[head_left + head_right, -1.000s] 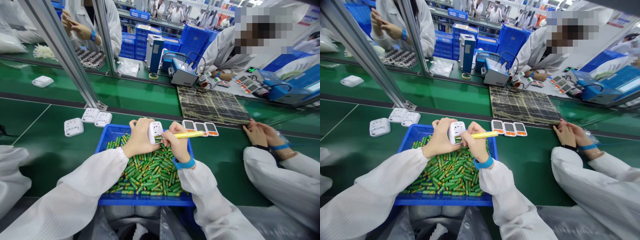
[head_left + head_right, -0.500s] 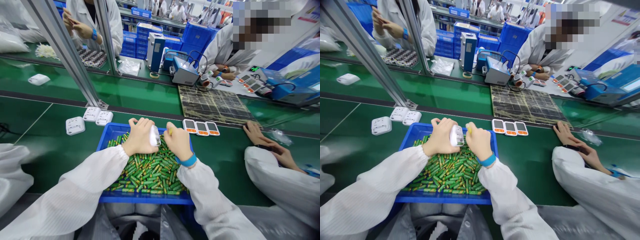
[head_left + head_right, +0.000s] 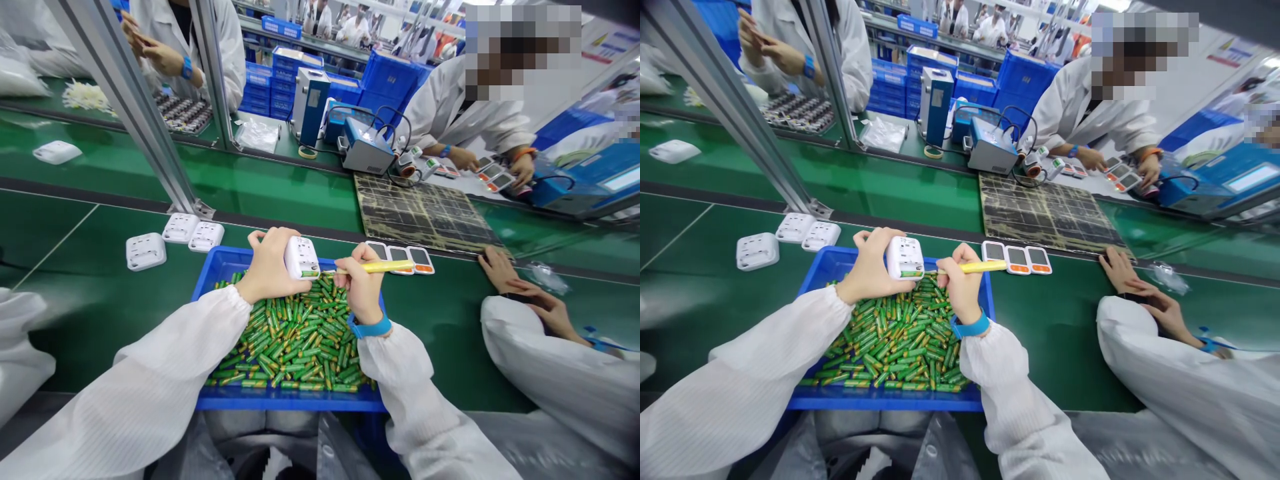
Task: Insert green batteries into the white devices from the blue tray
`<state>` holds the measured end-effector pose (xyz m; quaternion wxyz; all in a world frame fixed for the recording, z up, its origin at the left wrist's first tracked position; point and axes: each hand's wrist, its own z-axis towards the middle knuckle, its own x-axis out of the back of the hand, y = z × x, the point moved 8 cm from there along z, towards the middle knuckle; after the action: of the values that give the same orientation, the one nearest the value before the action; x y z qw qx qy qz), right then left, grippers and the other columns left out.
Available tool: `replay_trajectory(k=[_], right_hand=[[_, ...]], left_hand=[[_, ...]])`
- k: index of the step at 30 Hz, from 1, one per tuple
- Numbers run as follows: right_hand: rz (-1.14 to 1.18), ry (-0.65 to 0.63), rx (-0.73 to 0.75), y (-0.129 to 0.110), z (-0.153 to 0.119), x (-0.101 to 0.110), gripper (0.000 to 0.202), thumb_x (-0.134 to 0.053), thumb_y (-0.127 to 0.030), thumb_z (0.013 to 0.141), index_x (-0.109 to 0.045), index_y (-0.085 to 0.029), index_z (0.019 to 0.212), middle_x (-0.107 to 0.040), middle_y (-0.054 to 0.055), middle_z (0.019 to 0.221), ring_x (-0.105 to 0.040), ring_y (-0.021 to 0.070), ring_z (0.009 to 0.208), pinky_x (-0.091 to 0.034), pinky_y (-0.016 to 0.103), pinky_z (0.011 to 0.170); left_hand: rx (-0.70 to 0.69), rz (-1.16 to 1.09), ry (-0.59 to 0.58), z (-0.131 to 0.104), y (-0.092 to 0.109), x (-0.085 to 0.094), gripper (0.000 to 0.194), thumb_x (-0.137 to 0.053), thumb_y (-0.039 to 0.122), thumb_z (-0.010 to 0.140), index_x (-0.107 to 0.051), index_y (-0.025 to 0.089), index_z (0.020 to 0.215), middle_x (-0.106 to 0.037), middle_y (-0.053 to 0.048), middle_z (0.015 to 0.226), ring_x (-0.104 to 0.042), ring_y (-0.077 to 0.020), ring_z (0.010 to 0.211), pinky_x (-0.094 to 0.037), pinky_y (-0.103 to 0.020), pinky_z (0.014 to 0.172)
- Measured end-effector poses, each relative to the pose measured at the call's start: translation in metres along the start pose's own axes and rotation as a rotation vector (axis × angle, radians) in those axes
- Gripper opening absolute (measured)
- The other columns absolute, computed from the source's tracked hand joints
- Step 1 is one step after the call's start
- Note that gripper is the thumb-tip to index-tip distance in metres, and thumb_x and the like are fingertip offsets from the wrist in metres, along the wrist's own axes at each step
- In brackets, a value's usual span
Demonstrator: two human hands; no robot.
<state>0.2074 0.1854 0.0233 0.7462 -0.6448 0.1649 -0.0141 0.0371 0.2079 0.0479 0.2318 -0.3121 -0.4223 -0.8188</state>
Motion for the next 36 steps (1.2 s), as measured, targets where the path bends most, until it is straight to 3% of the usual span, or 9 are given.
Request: replay_trajectory(k=[7, 16, 22, 26, 28, 31, 34, 36], right_hand=[[-0.051, -0.026, -0.020, 0.002, -0.001, -0.004, 0.032, -0.066, -0.017, 0.069, -0.036, -0.025, 0.062, -0.046, -0.010, 0.037, -0.038, 0.0093, 0.031, -0.026, 0.024, 0.038], [-0.221, -0.015, 0.080, 0.001, -0.007, -0.003, 0.028, -0.060, -0.010, 0.070, -0.038, -0.024, 0.061, -0.041, -0.011, 0.041, -0.039, 0.0086, 0.037, -0.027, 0.023, 0.041], [0.173, -0.047, -0.240, 0.020, 0.001, -0.009, 0.032, -0.064, -0.019, 0.069, -0.033, -0.024, 0.062, -0.039, -0.012, 0.035, -0.032, 0.0064, 0.033, -0.041, 0.022, 0.046], [0.308, -0.217, -0.439, 0.026, -0.007, -0.031, 0.036, -0.065, -0.018, 0.066, -0.030, -0.023, 0.062, -0.035, -0.013, 0.034, -0.027, 0.0041, 0.031, -0.037, 0.018, 0.044], [0.314, -0.297, -0.456, 0.022, -0.011, -0.039, 0.034, -0.066, -0.018, 0.067, -0.032, -0.023, 0.063, -0.038, -0.013, 0.034, -0.026, 0.0043, 0.030, -0.035, 0.019, 0.042], [0.343, -0.262, -0.439, 0.020, -0.006, -0.032, 0.037, -0.065, -0.016, 0.064, -0.029, -0.023, 0.061, -0.035, -0.013, 0.033, -0.024, 0.0041, 0.030, -0.031, 0.018, 0.040], [0.391, -0.149, -0.432, 0.024, 0.004, -0.015, 0.042, -0.063, -0.012, 0.062, -0.022, -0.022, 0.060, -0.030, -0.013, 0.035, -0.021, 0.0029, 0.031, -0.026, 0.016, 0.039], [0.395, -0.117, -0.431, 0.028, 0.008, -0.009, 0.041, -0.061, -0.011, 0.063, -0.022, -0.021, 0.059, -0.029, -0.013, 0.035, -0.020, 0.0026, 0.032, -0.025, 0.015, 0.039]], left_hand=[[-0.006, 0.000, 0.013, 0.000, 0.000, -0.001, 0.073, -0.080, 0.042, 0.048, -0.051, 0.022, 0.112, -0.066, -0.006, 0.111, -0.058, -0.0309, 0.103, -0.029, -0.047, 0.092], [-0.009, 0.006, -0.017, -0.004, 0.002, -0.008, 0.070, -0.080, 0.042, 0.049, -0.051, 0.022, 0.109, -0.066, -0.005, 0.109, -0.058, -0.0311, 0.104, -0.027, -0.048, 0.094], [0.126, -0.110, -0.002, -0.002, -0.008, -0.004, 0.073, -0.082, 0.040, 0.048, -0.050, 0.024, 0.111, -0.064, -0.005, 0.113, -0.056, -0.0297, 0.105, -0.031, -0.046, 0.092], [-0.020, -0.027, -0.054, -0.002, -0.001, -0.014, 0.067, -0.078, 0.040, 0.053, -0.050, 0.022, 0.111, -0.065, -0.006, 0.110, -0.057, -0.0301, 0.104, -0.028, -0.049, 0.093], [-0.127, 0.042, -0.107, -0.004, 0.007, -0.023, 0.058, -0.073, 0.038, 0.058, -0.052, 0.021, 0.108, -0.067, -0.007, 0.107, -0.059, -0.0304, 0.101, -0.025, -0.051, 0.094], [-0.172, 0.106, -0.128, -0.006, 0.011, -0.028, 0.054, -0.070, 0.038, 0.060, -0.053, 0.021, 0.109, -0.069, -0.008, 0.108, -0.059, -0.0312, 0.102, -0.024, -0.053, 0.094], [-0.103, 0.183, -0.028, 0.002, 0.002, -0.016, 0.058, -0.071, 0.040, 0.062, -0.053, 0.020, 0.113, -0.068, -0.010, 0.114, -0.057, -0.0330, 0.107, -0.023, -0.054, 0.096], [-0.009, 0.239, 0.045, 0.010, -0.015, -0.003, 0.061, -0.072, 0.040, 0.062, -0.052, 0.019, 0.115, -0.066, -0.012, 0.115, -0.054, -0.0352, 0.112, -0.024, -0.056, 0.097]])
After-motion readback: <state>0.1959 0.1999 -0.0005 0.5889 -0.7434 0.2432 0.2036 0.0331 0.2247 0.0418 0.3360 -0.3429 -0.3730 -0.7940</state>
